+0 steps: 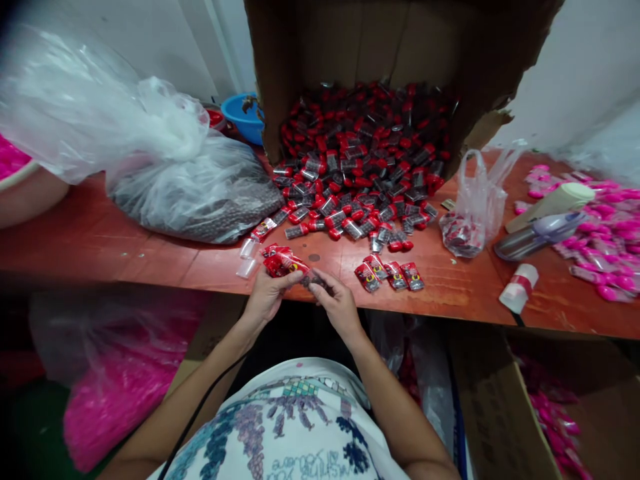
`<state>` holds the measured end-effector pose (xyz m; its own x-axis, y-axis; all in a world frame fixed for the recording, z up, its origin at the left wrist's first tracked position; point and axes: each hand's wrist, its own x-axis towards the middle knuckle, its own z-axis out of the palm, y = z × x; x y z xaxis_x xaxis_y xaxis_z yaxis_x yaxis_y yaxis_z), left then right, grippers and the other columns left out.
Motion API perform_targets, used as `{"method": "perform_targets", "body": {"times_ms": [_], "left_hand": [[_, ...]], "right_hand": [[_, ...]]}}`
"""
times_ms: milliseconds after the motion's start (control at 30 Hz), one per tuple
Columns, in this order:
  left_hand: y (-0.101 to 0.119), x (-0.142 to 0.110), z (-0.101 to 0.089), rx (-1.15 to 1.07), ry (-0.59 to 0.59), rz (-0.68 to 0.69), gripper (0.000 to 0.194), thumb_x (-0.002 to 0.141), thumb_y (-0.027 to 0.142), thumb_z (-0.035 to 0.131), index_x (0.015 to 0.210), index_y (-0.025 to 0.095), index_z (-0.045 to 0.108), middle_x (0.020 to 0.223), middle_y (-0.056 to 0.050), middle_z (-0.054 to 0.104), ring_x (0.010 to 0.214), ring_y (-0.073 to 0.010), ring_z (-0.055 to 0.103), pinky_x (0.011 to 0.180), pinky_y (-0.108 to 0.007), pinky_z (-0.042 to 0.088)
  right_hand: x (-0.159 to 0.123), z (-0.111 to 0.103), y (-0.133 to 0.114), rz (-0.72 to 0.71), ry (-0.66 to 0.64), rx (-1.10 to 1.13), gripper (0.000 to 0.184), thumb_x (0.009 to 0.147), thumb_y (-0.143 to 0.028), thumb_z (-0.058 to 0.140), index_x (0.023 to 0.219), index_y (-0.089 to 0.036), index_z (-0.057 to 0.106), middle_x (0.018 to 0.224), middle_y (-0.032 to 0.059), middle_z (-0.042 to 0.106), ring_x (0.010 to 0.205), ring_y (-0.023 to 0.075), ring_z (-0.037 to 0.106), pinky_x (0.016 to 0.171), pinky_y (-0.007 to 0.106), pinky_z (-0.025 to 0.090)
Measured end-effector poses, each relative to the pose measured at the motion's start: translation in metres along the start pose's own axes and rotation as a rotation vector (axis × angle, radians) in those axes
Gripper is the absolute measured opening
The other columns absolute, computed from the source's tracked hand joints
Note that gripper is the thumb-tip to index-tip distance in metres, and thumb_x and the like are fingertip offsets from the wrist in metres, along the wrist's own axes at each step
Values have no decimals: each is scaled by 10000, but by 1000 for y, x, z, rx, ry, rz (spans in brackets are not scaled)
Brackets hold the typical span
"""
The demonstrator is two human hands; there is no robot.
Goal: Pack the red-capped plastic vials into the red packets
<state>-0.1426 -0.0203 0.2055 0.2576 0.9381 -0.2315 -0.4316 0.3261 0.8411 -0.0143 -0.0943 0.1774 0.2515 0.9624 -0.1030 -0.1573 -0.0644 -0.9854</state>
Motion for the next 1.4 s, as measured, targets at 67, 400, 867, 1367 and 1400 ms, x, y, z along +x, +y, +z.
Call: {"method": "perform_targets", "body": {"times_ms": [67, 400, 867, 1367, 1400], "left_hand": [[2, -1, 1, 24, -58, -28, 413, 492, 82, 826, 874, 137, 679, 791, -33, 706, 718, -163, 654, 709, -255, 512], [-4, 2, -1, -4, -6, -74, 407, 526, 119, 822, 892, 143, 647, 813, -34, 706, 720, -169, 658, 683, -272, 531], [-16, 2, 2, -22, -28, -122, 352, 543, 130, 814, 863, 140, 667, 785, -33, 708, 685, -163, 665, 695, -287, 540], [-24, 11, -9, -65, 43, -177, 312, 608, 175, 785, 889, 102, 672, 894, -127, 720, 736, -220, 686, 675, -320, 555], [-23, 13, -11, -85, 75, -185, 290, 625, 172, 770, 887, 101, 668, 908, -138, 719, 744, -231, 688, 656, -328, 559]], "right_hand": [[-1, 2, 0, 25, -2, 77, 389, 778, -346, 643, 1152, -242, 618, 931, 17, 654, 644, 109, 577, 542, 225, 498], [0, 2, 5, -28, 21, 31, 423, 793, -344, 621, 1205, -261, 573, 947, 17, 637, 743, 134, 594, 675, 275, 537], [4, -14, 12, 6, 73, 17, 324, 668, -289, 731, 968, -207, 640, 835, -4, 658, 710, 136, 600, 637, 252, 515], [4, -42, 18, -129, 198, -526, 303, 787, -332, 618, 1071, -229, 643, 997, 49, 638, 830, 200, 604, 763, 340, 487], [4, -48, 17, -141, 251, -674, 290, 791, -338, 617, 1057, -228, 648, 1014, 61, 626, 860, 217, 599, 781, 360, 479]]}}
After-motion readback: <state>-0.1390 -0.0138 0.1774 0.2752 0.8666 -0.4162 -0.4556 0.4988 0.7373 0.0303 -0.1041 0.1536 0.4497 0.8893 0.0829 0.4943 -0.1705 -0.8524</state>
